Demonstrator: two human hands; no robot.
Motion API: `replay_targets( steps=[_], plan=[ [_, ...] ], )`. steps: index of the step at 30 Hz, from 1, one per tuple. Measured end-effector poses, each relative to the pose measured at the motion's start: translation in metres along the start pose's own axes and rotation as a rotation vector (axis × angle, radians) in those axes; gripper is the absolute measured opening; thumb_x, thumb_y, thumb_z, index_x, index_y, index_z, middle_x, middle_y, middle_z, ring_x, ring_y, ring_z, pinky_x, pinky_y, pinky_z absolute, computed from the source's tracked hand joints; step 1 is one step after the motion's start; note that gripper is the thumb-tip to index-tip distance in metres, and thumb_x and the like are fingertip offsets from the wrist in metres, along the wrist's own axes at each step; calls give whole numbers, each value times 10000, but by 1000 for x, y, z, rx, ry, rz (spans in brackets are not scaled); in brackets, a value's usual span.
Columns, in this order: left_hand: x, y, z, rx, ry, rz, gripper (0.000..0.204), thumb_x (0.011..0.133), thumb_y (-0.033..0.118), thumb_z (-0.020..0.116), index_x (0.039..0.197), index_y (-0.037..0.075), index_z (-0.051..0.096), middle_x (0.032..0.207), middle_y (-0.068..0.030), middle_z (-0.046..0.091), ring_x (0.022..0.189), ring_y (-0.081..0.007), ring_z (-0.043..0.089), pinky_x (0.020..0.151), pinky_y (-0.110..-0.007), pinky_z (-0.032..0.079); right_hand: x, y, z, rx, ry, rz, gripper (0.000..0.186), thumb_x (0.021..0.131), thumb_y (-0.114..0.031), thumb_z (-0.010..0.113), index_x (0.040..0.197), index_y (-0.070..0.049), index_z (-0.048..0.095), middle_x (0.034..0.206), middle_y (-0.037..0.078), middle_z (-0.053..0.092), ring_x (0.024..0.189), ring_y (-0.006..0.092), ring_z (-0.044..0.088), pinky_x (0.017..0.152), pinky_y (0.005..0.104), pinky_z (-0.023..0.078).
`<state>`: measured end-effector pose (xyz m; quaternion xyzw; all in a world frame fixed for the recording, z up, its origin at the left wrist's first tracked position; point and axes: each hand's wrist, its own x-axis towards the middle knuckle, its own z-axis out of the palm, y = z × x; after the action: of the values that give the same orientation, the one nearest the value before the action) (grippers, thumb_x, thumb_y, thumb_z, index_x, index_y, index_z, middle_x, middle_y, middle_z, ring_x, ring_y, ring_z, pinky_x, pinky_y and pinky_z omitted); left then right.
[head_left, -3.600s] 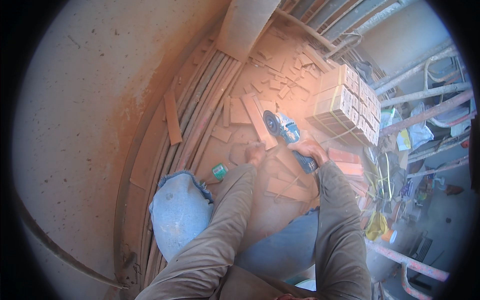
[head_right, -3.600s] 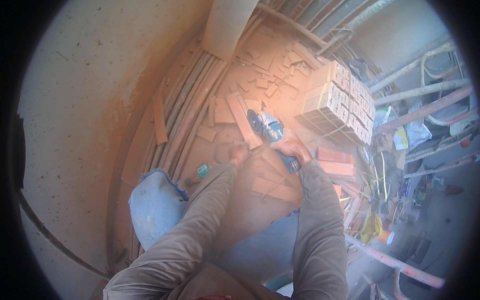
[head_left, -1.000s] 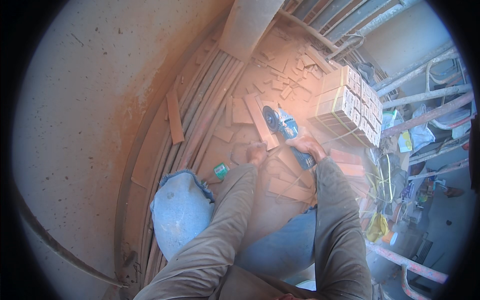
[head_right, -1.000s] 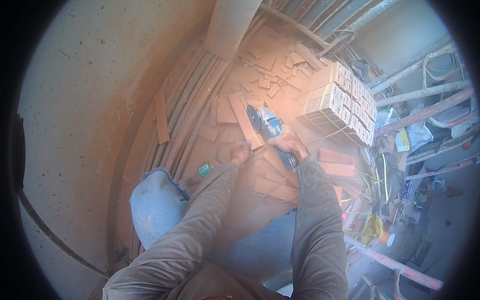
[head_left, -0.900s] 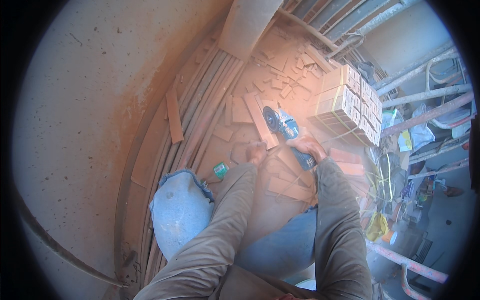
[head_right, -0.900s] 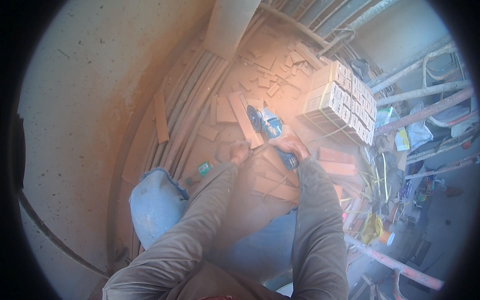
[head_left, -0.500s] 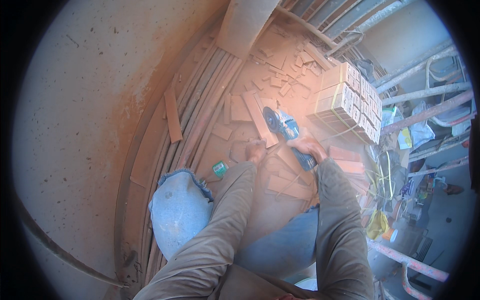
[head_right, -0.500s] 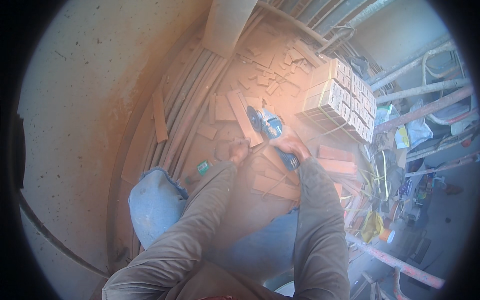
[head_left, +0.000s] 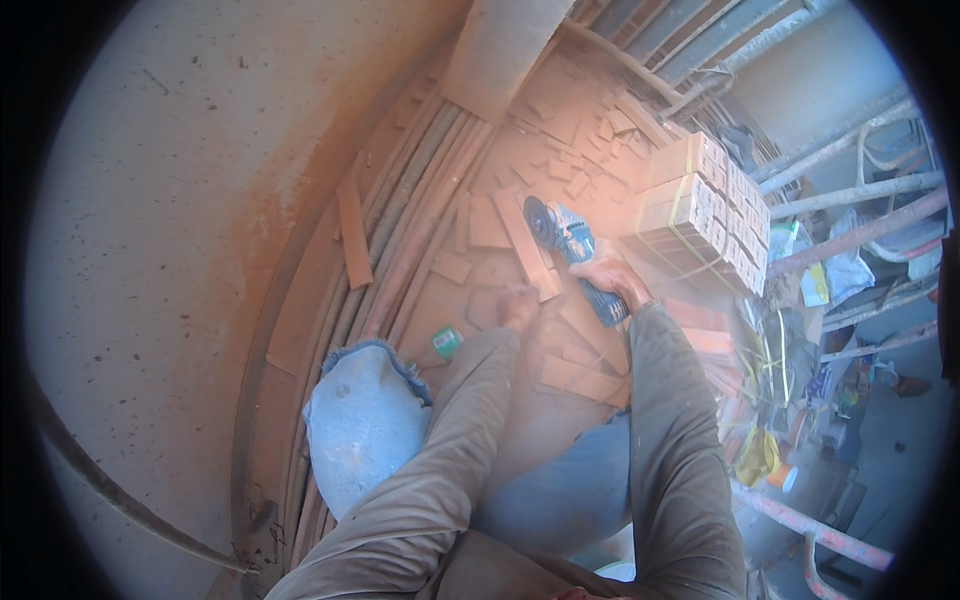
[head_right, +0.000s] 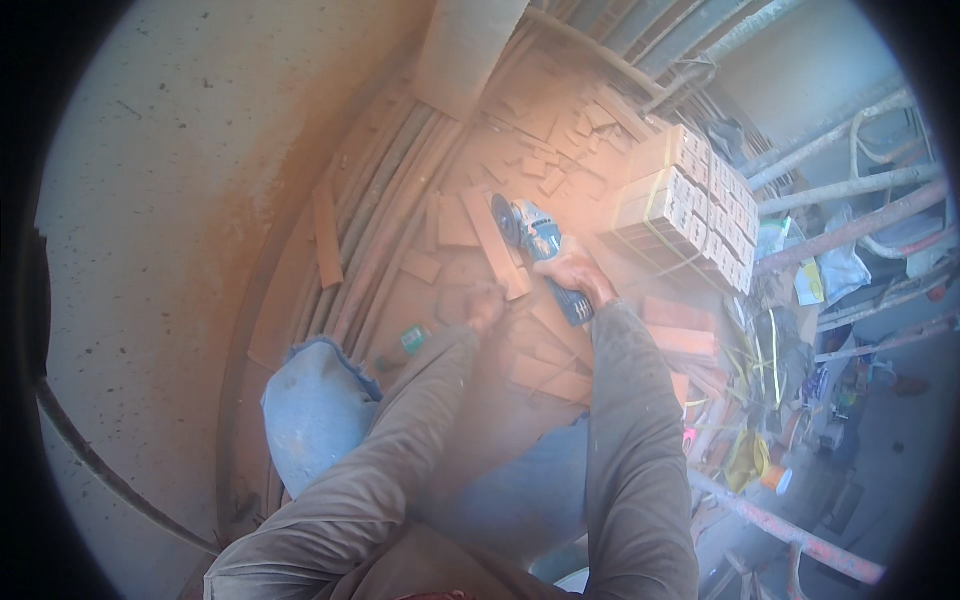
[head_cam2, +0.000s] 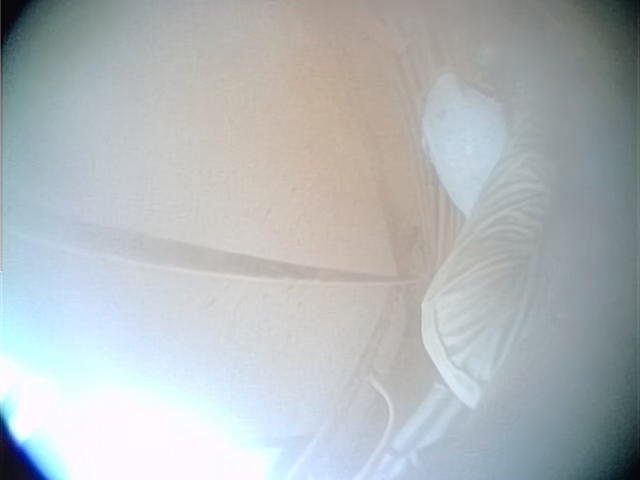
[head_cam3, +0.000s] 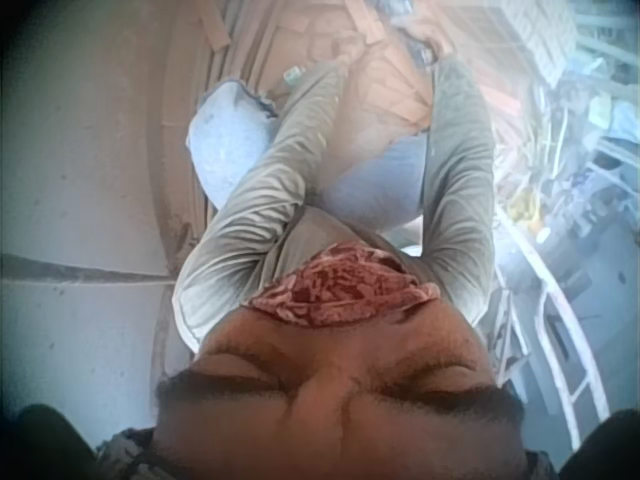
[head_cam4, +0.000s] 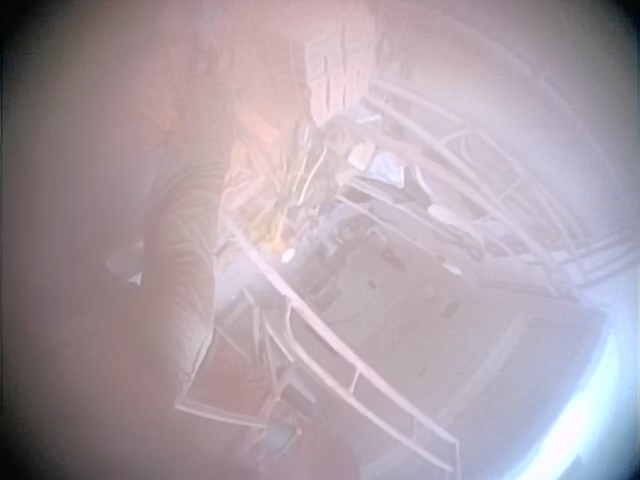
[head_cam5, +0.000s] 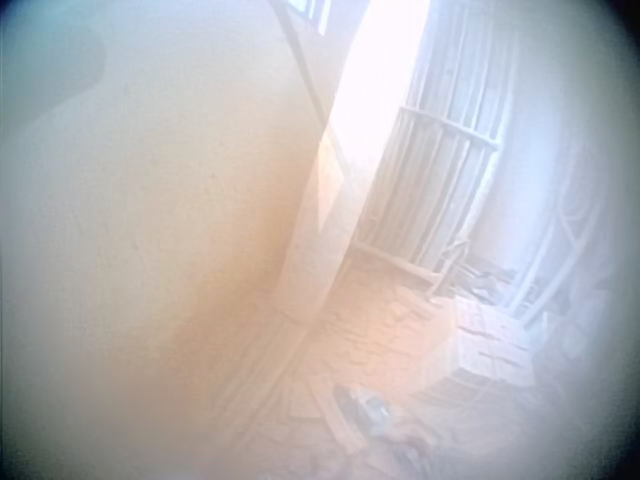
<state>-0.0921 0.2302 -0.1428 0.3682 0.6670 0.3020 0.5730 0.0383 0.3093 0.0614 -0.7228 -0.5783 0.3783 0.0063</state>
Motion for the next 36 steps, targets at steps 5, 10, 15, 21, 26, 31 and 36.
replay_targets(
  steps=[5, 10, 15, 21, 26, 31, 36],
  plan=[
    [-1, -3, 5, -61, 8, -58, 363, 918, 337, 635, 797, 8, 727, 731, -119, 723, 721, -215, 705, 696, -389, 530, -1, -12, -2, 32, 20, -21, 481, 676, -295, 779, 989, 62, 700, 877, 194, 721, 824, 292, 699, 762, 405, 535],
    [14, -17, 0, 105, 1, 40, 392, 914, 364, 596, 866, -1, 730, 846, -167, 712, 837, -304, 687, 772, -423, 517, 11, -25, -2, -40, -2, 5, 508, 667, -313, 781, 1011, 54, 703, 890, 194, 724, 831, 301, 702, 776, 408, 536],
    [0, 0, 1, 25, -52, -82, 465, 916, 438, 580, 974, 9, 750, 1054, -233, 720, 1049, -415, 667, 908, -467, 498, 17, -18, -3, -33, 17, 5, 515, 672, -306, 782, 1020, 63, 694, 889, 192, 722, 824, 291, 701, 764, 407, 536],
    [-8, 6, -3, -124, -57, -132, 404, 894, 393, 650, 938, 5, 752, 966, -197, 742, 988, -342, 699, 880, -434, 506, 29, -11, 0, -4, 6, -4, 485, 685, -288, 783, 999, 69, 689, 865, 174, 714, 800, 275, 693, 739, 401, 535],
    [-4, 4, -1, -49, -73, -139, 471, 905, 439, 594, 963, -2, 750, 1048, -230, 725, 1053, -394, 672, 920, -462, 493, 31, -13, 0, -22, 24, -17, 480, 679, -295, 788, 969, 74, 695, 856, 185, 719, 794, 278, 699, 735, 401, 539],
    [3, -7, 5, 2, -78, -76, 518, 912, 463, 549, 986, -10, 746, 1109, -253, 703, 1097, -430, 644, 953, -486, 479, 29, -17, 0, -4, 22, -35, 472, 673, -296, 792, 954, 72, 701, 853, 188, 722, 792, 280, 702, 736, 399, 540],
    [12, -21, 10, -22, -36, -2, 369, 938, 344, 601, 850, 5, 715, 874, -131, 700, 830, -254, 664, 760, -396, 503, 30, -19, 1, 44, 7, -78, 464, 677, -291, 792, 966, 61, 700, 841, 166, 717, 773, 270, 691, 730, 394, 538]
  ],
)
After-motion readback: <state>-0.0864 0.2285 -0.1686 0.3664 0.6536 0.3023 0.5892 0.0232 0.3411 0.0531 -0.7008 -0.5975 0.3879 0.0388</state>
